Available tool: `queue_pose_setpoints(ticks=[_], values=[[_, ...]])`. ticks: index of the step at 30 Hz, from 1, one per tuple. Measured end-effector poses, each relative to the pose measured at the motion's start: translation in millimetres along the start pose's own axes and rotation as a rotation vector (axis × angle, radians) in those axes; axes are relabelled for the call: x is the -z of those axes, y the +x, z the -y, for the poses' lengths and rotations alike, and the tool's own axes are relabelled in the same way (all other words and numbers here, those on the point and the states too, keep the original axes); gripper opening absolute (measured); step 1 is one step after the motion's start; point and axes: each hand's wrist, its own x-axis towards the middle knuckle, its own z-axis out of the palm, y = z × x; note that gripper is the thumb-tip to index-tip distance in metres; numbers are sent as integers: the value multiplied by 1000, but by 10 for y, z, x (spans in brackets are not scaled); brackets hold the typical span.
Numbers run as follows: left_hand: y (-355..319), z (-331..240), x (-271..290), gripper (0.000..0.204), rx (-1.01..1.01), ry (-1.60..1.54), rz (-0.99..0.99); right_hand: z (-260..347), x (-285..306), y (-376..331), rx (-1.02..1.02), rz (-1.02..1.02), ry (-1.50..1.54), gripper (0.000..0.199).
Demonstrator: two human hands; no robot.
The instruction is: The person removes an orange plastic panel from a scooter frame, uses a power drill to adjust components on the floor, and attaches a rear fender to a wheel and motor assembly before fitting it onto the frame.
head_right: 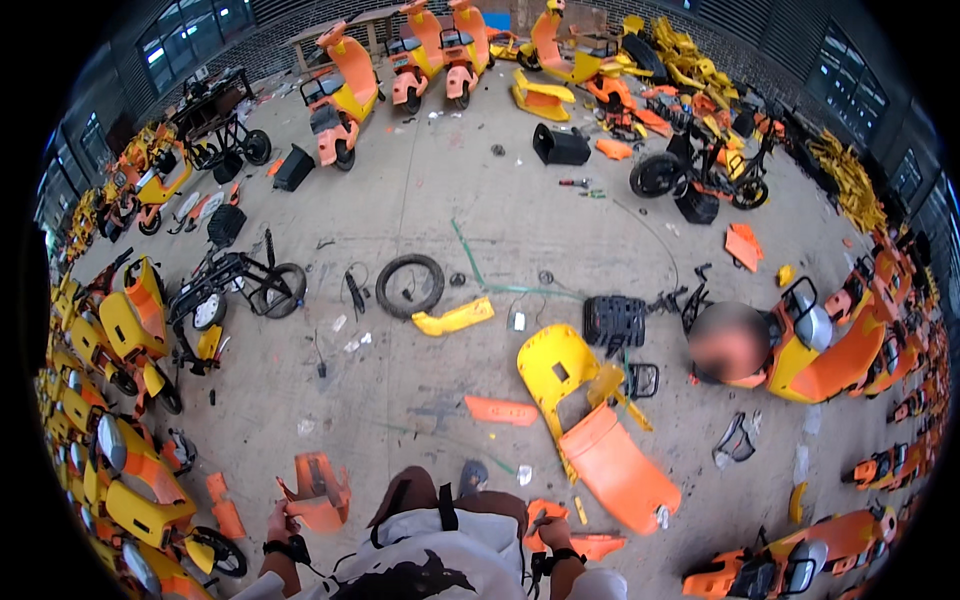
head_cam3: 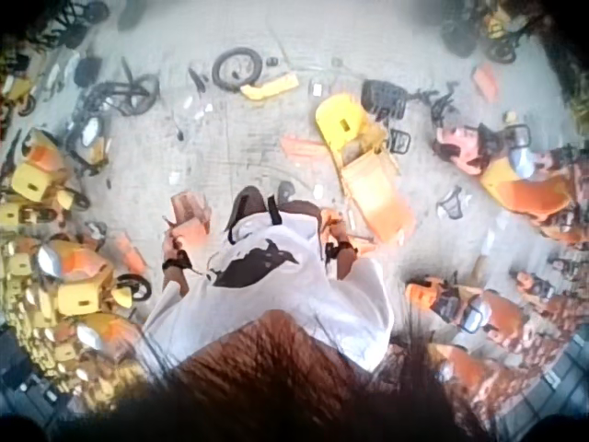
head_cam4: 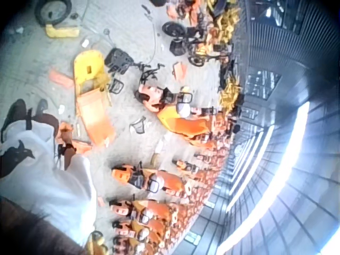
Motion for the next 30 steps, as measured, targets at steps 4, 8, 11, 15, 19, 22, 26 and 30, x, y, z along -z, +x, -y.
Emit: queue_pose_setpoints(ticks=[4, 8, 11, 15, 19, 22, 26, 30], values=[[260, -651, -1017, 25, -39, -237, 84, 251, 553, 952, -380, -251, 549, 33], [426, -1394, -1732, 30, -132, -390, 52, 1487, 1213, 1382, -416, -182, 407, 27], [943, -1977, -2430, 34, -80, -394, 149, 1431, 1112, 1811, -207, -303, -145, 35], [1527, -2616, -3042, 31, -14, -317, 97, 2039, 1051, 2276, -682, 51, 211, 34], [1942, -3161, -3654, 35, -30, -116, 94, 2681, 1181, 2634, -494, -60, 147, 30], [2107, -3590, -3933, 37, -72, 5, 108, 3001, 1157, 3016, -257, -125, 6, 30], [2382, -4017, -4327, 36, -68, 101, 94, 3793, 1587, 3534, -650, 65, 519, 38], [2488, -4345, -4833, 31, -56, 132, 1, 3779, 1544, 3984, -212, -106, -93, 36]])
